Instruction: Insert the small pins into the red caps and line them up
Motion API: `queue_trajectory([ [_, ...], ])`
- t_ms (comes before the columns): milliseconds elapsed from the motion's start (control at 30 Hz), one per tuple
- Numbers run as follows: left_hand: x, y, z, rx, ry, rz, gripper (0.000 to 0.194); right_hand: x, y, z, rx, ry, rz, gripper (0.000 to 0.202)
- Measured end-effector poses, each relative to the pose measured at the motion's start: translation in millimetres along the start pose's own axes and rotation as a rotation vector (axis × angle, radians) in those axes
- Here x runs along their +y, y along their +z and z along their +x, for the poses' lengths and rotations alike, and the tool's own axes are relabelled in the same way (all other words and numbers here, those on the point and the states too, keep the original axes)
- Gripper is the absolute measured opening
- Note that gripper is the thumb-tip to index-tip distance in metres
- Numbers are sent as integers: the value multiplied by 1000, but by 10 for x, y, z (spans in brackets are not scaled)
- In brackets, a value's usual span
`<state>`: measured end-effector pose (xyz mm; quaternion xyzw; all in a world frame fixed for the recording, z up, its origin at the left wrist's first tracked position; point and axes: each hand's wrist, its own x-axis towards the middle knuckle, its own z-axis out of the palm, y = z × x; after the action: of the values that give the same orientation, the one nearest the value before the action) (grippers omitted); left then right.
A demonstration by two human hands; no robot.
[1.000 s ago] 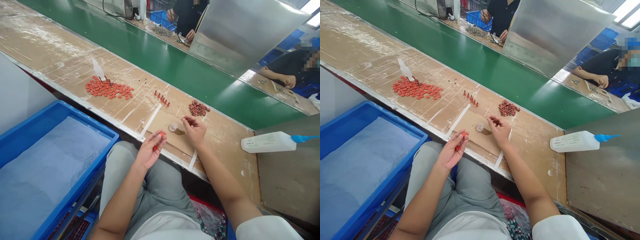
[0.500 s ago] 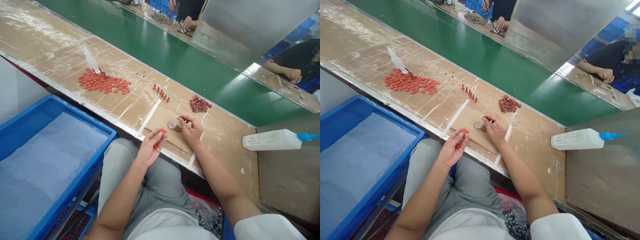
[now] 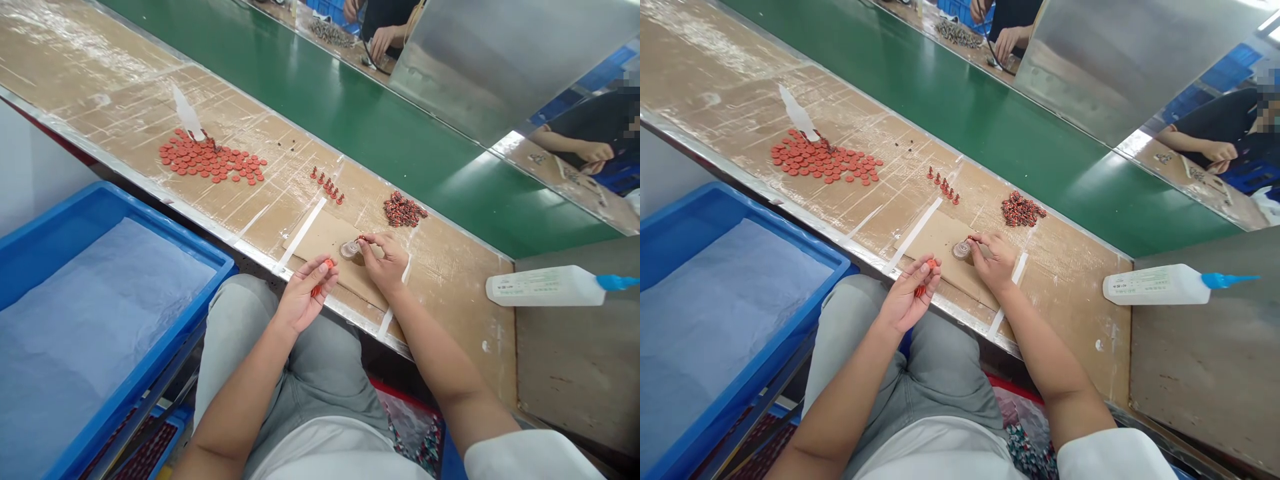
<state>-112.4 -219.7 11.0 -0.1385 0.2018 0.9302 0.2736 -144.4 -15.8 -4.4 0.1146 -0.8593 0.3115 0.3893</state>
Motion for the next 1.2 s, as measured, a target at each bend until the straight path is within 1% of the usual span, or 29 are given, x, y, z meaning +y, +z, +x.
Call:
queue_trajectory([
  [167,2,-16,0,-4,-2,4,20,-5,2,6,-9,15,-11,11],
  [400,5,-13,-3,-1,-3,2,20,9,-1,1,-20,-25,-6,12],
  [767,15,3,-11,15,-9,9,20,13,3,-11,-39,7,-76,11],
  [933,20,6,-12,22,-3,11,20,-1,-4,-4,-43,26,-56,11],
  [1067,10,9,-21,12,4,27,20,-14,-12,-4,21,81,38,13],
  [1200,-4,12,-33,11,11,58,20,-13,-18,-20,83,231,147,22],
])
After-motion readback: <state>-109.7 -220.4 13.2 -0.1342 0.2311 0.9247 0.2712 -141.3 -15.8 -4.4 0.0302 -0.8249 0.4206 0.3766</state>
